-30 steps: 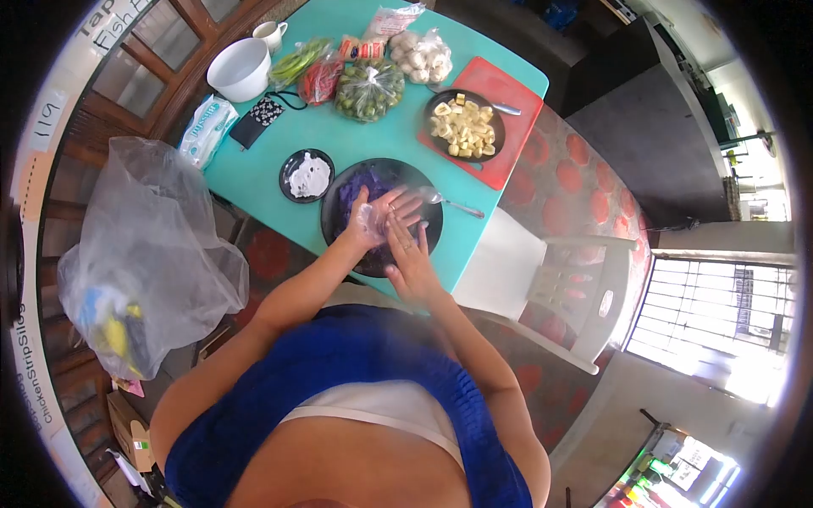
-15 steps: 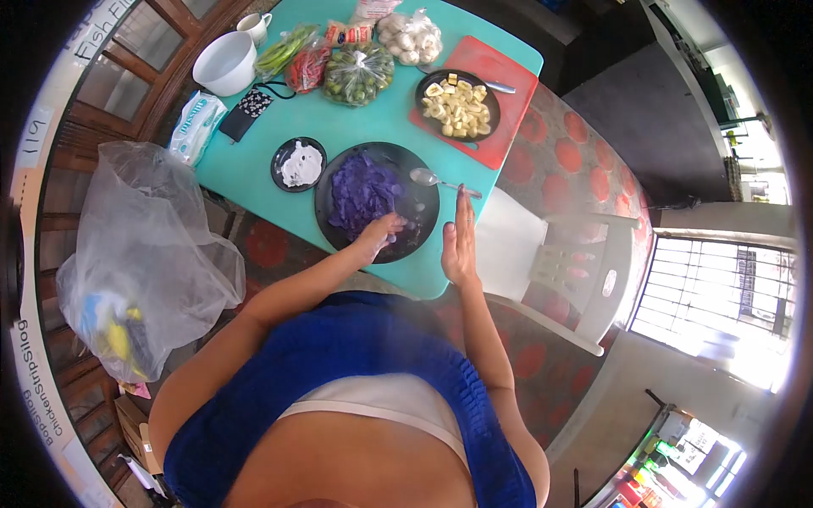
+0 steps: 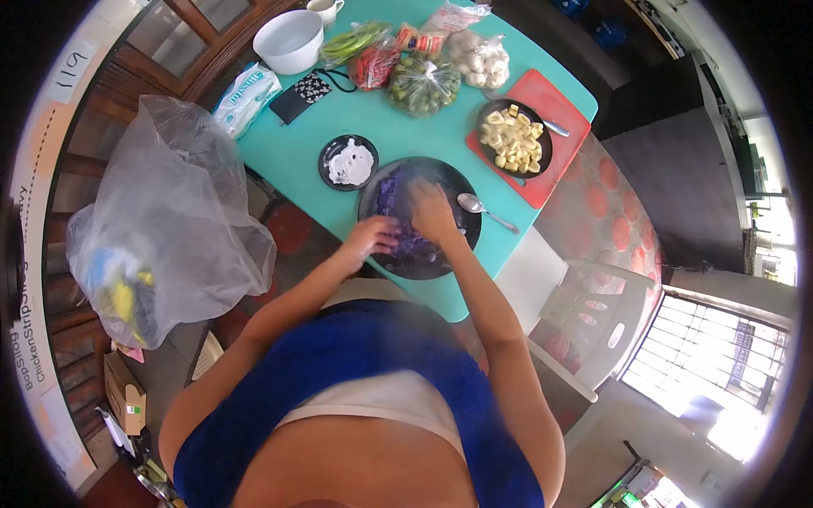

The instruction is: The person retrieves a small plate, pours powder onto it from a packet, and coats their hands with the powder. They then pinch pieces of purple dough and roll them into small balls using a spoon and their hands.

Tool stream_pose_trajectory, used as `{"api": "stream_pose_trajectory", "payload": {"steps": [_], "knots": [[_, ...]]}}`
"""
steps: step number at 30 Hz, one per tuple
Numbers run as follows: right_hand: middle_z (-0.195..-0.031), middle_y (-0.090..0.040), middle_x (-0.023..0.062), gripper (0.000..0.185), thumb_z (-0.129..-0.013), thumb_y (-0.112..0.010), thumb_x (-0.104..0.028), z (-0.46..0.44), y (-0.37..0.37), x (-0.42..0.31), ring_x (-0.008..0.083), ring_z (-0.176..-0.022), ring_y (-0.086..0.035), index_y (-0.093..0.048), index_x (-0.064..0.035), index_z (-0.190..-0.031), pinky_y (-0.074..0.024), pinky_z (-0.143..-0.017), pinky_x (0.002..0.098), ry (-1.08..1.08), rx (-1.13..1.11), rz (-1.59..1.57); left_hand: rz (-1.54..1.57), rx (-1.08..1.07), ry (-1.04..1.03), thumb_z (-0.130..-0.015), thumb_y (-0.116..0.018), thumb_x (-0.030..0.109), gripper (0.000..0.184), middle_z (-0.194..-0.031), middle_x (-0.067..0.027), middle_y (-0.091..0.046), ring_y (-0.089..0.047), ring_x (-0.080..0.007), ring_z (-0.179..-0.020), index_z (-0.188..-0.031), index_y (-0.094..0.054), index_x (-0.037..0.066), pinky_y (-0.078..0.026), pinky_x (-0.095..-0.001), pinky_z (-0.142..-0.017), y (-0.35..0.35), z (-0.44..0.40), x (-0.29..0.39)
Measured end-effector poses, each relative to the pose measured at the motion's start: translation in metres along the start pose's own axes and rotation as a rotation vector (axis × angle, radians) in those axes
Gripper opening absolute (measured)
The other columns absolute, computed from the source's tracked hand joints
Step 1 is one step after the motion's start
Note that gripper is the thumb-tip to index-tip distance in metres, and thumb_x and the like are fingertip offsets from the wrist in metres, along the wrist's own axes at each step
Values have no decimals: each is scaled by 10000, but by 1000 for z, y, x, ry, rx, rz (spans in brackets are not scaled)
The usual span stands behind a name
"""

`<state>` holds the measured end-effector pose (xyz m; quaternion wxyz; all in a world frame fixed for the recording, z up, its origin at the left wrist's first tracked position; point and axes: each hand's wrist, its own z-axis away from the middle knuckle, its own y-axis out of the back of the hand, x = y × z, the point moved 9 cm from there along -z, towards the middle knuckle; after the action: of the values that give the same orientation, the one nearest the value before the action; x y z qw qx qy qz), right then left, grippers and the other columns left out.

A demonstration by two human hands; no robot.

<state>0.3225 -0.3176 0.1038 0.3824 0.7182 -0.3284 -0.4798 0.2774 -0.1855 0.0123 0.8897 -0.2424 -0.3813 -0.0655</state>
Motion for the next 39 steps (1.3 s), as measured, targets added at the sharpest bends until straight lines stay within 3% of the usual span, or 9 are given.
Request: {"api": "stream_pose_trajectory", "payload": {"steps": [3,7,11,17,21,23,28,33,39], "knots": [[-987,-602,199,243,-761,-544,-27,13,-15,40,386,-939,-577,-659,-9,-974,-475,-827,450,-186,-76,44,113,148,-138,-905,-525,364,408,-1086,-101,-629,-626,-214,-906,-1170,-568,58,-490,-348,-770,55,12,20],[-1035,-604,225,245,-731,-662,-113,70,-33,76,380,-1025,-574,-655,-8,-952,-466,-876,448,-468,-320,78,198,202,-170,-907,-529,377,403,-1075,-96,-626,-616,-210,-921,-1155,-567,62,-471,-368,-796,75,13,34],[-1076,-589,214,376,-662,-782,-189,80,-22,52,375,-1045,-552,-648,-3,-960,-458,-893,435,-513,-327,88,182,167,-152,-915,-512,322,381,-1077,-92,-628,-619,-206,-917,-1174,-559,45,-474,-354,-795,59,-2,39],[-1086,-564,195,316,-715,-716,-131,87,23,73,362,-1060,-521,-633,-39,-1005,-429,-881,464,-519,56,254,56,107,-147,-919,-487,274,360,-1061,-89,-631,-621,-191,-894,-1178,-558,35,-483,-323,-763,33,-17,45],[-1095,-559,184,326,-738,-671,-96,91,58,121,373,-1011,-545,-585,-60,-1050,-424,-862,471,-628,123,407,-151,199,-197,-899,-543,219,348,-979,-87,-608,-600,-177,-823,-1182,-522,17,-467,-318,-710,45,-9,45],[-1064,-579,168,355,-746,-640,-55,102,38,158,364,-963,-573,-526,-77,-1082,-412,-876,470,-674,-54,350,-379,346,-314,-867,-589,197,373,-966,-100,-606,-602,-201,-812,-1182,-507,15,-474,-339,-714,58,4,47],[-1006,-601,165,280,-776,-597,-32,107,32,173,362,-940,-591,-521,-69,-1043,-414,-864,465,-503,-198,285,-885,660,-569,-785,-693,144,541,-992,-167,-583,-590,-304,-861,-1232,-415,15,-467,-415,-793,72,28,38],[-988,-607,149,229,-787,-576,-2,111,35,169,352,-935,-597,-553,-59,-1007,-436,-841,447,-402,-207,183,-853,558,-208,-819,-662,198,559,-1044,-223,-578,-581,-382,-971,-1269,-385,17,-455,-454,-836,73,19,3],[-994,-589,97,306,-773,-571,24,94,53,47,310,-855,-627,-617,-113,-1042,-520,-698,411,-126,-147,-71,-855,524,-133,-855,-616,193,545,-1034,-266,-606,-586,-420,-991,-1312,-367,31,-453,-474,-847,66,18,-5]]}}
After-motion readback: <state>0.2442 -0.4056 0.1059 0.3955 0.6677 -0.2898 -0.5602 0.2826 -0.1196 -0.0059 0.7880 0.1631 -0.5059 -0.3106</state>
